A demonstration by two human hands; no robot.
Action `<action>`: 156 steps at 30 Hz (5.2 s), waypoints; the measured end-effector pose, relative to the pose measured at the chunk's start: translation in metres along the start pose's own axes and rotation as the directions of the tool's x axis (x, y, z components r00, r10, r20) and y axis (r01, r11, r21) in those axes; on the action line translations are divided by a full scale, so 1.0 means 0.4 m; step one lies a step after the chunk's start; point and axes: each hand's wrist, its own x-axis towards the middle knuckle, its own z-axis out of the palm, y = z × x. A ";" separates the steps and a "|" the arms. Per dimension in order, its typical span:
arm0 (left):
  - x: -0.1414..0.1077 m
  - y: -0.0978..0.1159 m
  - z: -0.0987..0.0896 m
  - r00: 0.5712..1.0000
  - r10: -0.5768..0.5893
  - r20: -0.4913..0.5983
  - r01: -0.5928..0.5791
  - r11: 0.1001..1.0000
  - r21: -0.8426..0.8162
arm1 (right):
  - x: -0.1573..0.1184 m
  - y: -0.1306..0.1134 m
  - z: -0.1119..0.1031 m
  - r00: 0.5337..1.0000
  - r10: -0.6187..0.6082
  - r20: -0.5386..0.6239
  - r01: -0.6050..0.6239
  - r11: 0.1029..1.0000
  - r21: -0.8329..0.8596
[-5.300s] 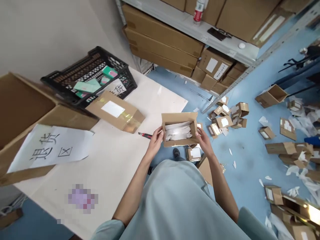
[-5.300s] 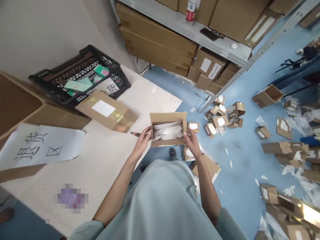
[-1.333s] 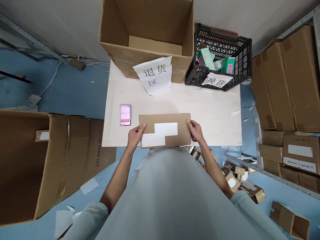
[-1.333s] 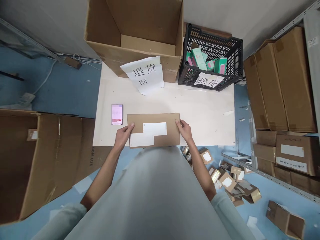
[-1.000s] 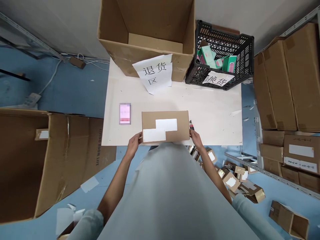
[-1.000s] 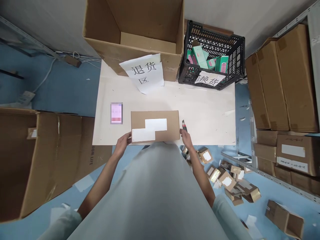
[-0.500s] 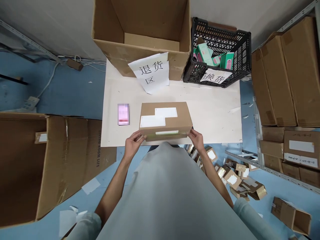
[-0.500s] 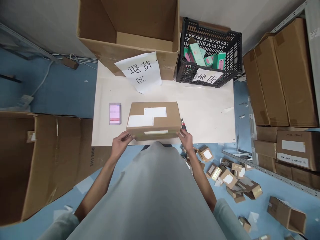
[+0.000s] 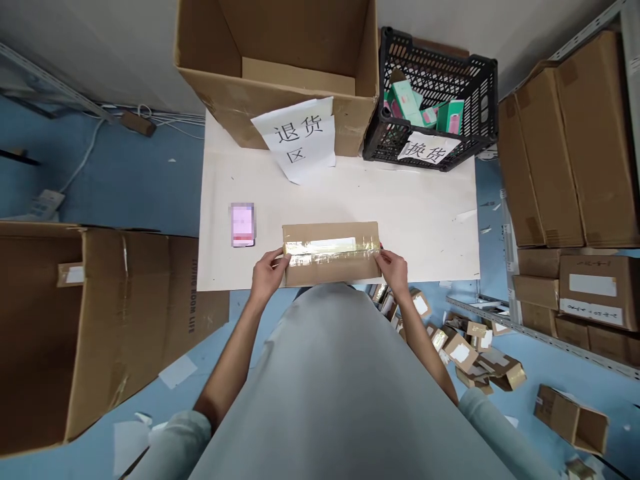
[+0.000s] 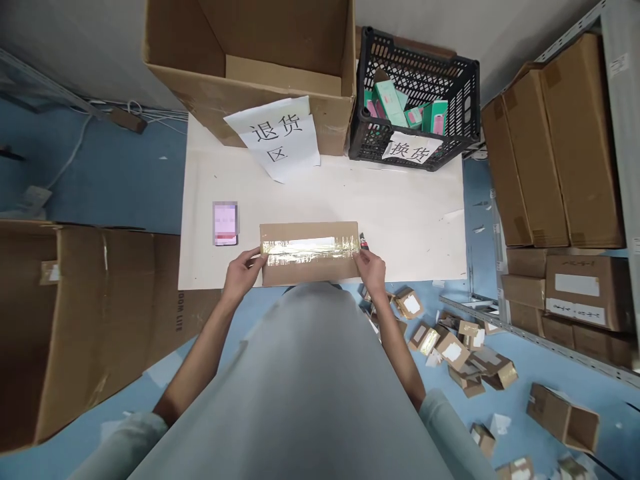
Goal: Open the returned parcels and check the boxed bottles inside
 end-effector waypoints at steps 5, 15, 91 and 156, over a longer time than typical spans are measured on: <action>-0.047 -0.063 -0.018 0.996 -0.073 -0.053 0.072 0.997 -0.007 | -0.044 0.038 0.012 0.998 -0.012 -0.055 0.014 0.999 0.046; -0.151 0.055 0.054 0.980 0.198 -0.009 -0.198 0.980 0.012 | -0.012 0.110 0.036 0.993 0.044 -0.111 -0.025 0.986 0.163; -0.028 -0.012 0.045 0.989 -0.047 -0.137 0.032 0.994 -0.108 | 0.009 0.044 0.001 0.979 -0.206 -0.001 0.206 0.978 -0.030; 0.157 -0.033 0.023 0.936 0.243 0.254 -0.152 0.931 -0.333 | 0.010 -0.561 0.205 0.638 0.084 0.765 0.770 -0.033 -0.638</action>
